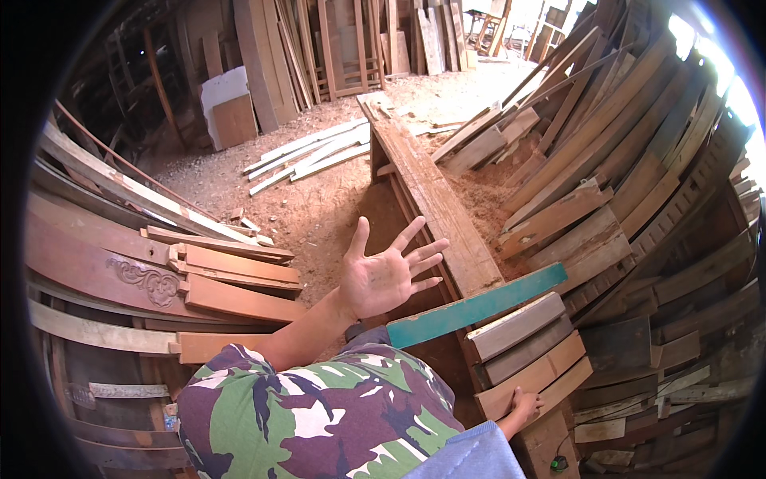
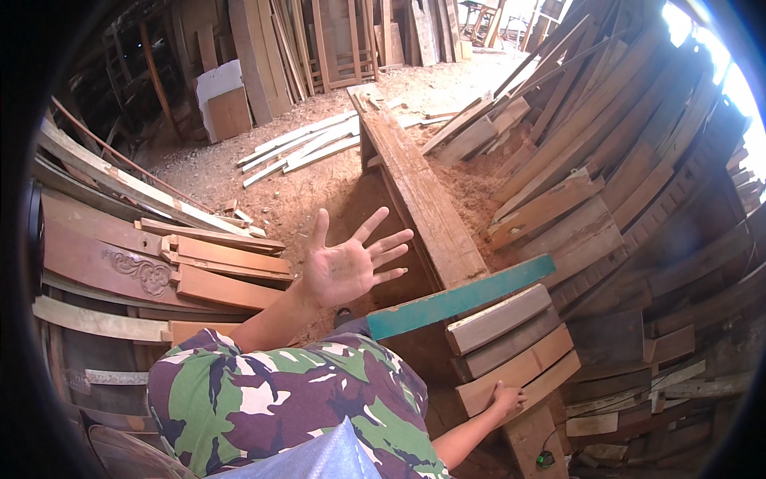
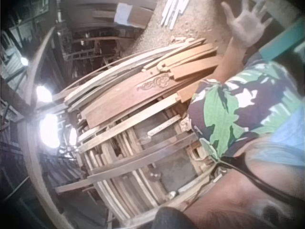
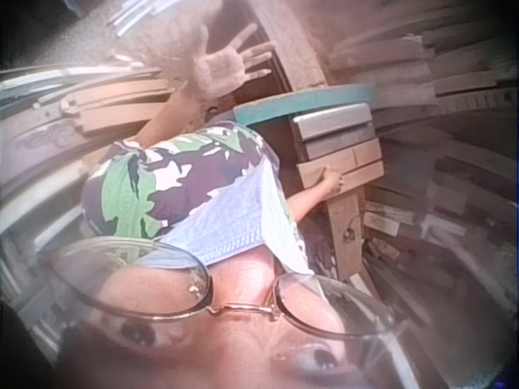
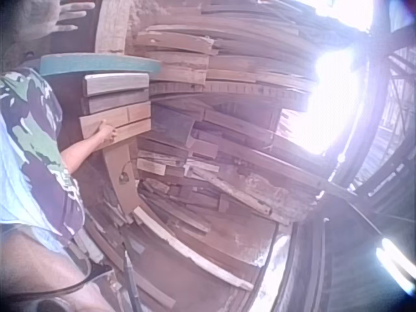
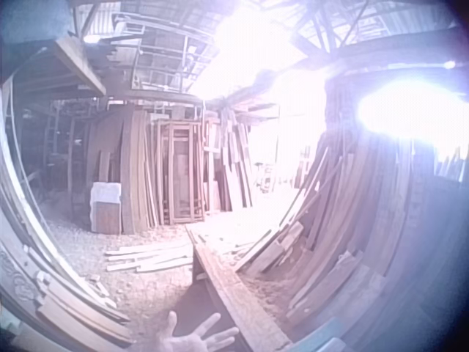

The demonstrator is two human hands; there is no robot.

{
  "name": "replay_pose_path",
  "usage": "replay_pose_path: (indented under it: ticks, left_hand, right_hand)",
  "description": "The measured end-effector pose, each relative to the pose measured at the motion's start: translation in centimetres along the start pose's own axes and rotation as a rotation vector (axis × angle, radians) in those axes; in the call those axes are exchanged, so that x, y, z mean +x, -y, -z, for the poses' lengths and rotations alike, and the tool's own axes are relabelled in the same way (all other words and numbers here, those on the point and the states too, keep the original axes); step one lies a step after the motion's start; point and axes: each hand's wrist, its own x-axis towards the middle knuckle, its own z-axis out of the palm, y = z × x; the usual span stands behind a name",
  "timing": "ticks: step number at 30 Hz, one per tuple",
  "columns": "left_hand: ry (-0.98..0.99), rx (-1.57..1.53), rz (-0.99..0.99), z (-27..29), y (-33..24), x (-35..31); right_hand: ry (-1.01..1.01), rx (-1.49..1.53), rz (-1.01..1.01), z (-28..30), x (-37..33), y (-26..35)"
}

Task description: The person measures several wooden planks with a tape measure, marks them, and cuts them using a circular saw.

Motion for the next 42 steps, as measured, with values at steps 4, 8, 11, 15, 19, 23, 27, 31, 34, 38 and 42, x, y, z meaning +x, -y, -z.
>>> replay_pose_path:
  ticks: [4,8,11,15,19,23,27,31,34,38,42]
  left_hand:
    - [0.012,0.018,0.001,-0.1,0.1,0.4]
    - [-0.042,0.032,-0.036,0.4,-0.5,-1.4]
    - [-0.007,0.013,-0.016,0.3,-0.3,-0.3]
    - [-0.005,0.004,-0.021,0.4,-0.4,-0.1]
    - [-0.009,0.006,-0.019,0.4,-0.4,0.1]
    - [-0.035,0.012,-0.022,0.6,-0.4,0.1]
    - [-0.024,0.012,-0.016,0.8,-0.3,0.8]
    - [-0.010,0.005,-0.014,0.7,-0.3,0.7]
    - [-0.018,0.009,-0.018,0.8,-0.5,0.2]
    - [-0.021,0.007,-0.021,0.8,-0.5,-0.4]
    - [-0.006,-0.019,-0.006,0.8,0.5,1.1]
  right_hand:
    - [-0.025,-0.021,-0.019,-0.6,1.3,-1.0]
    - [0.031,0.017,-0.010,-0.2,-1.3,1.8]
    - [0.015,0.020,-0.043,0.5,-0.7,0.6]
    - [0.012,0.014,-0.032,0.3,-0.5,0.3]
    - [0.000,-0.003,-0.014,-0.3,0.2,-0.1]
    - [-0.007,0.053,-0.041,0.0,-0.6,0.5]
    - [-0.019,0.031,-0.040,0.4,-0.4,0.4]
    - [-0.008,0.054,-0.038,0.5,-0.7,0.7]
    - [-0.003,0.050,-0.022,0.3,-0.9,0.9]
    - [-0.011,-0.004,-0.021,-0.2,-1.1,0.6]
    - [-0.021,-0.070,-0.008,-0.1,0.1,-1.7]
